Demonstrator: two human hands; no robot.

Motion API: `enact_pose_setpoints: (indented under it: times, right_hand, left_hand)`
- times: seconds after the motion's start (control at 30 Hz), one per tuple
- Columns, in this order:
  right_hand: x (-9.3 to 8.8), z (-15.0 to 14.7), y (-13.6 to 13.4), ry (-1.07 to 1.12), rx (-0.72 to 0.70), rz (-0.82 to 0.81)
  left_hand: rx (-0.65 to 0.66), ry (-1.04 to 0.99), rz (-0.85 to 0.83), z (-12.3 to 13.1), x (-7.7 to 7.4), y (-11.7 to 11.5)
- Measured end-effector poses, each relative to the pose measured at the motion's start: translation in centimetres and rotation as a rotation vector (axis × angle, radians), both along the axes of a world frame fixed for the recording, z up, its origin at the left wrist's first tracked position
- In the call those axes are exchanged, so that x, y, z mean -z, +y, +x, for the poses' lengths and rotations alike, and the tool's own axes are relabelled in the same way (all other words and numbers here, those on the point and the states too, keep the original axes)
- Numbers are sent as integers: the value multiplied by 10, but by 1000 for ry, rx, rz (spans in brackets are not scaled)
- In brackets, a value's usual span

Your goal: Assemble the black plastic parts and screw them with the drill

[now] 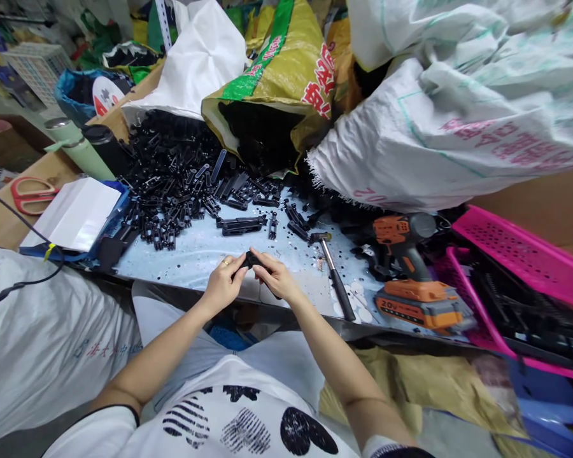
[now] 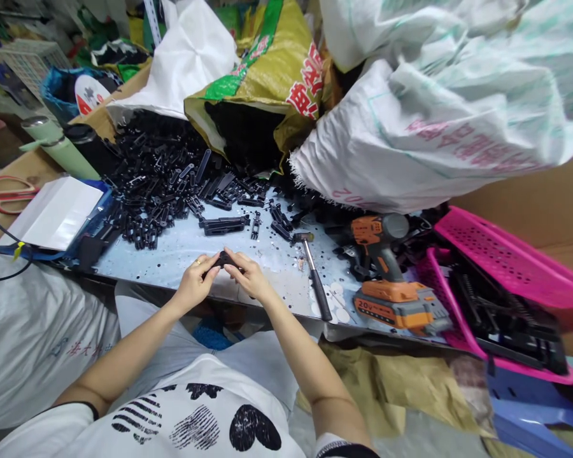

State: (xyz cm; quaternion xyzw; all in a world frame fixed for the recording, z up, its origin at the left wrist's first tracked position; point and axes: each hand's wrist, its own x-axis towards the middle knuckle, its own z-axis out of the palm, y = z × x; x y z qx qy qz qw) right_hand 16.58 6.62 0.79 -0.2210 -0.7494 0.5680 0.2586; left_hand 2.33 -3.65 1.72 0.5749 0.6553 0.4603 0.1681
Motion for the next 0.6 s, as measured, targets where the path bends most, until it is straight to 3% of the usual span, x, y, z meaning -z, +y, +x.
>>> enact_pose_setpoints:
  times: [0.1,0.23,0.37,0.5,0.53,0.6]
  right_hand:
    - [-4,4,2,5,-26,131]
    - [-2,-6,-16,104,93,137]
    - [9,-19,-32,83,146,178]
    - [15,-4,-11,-265,61,349]
    - [14,8,2,-389,100,405]
    - [10,40,34,-650,343,503]
  left_hand:
    - [-34,11,71,7,-4,-1]
    - [-208,-37,257,17,-6,3]
    - [-196,-58,252,19,9,6]
    - [-295,-21,15,16,34,1]
    - [-287,45,-51,15,37,-1]
    - [-155,250,-139,11,37,-3]
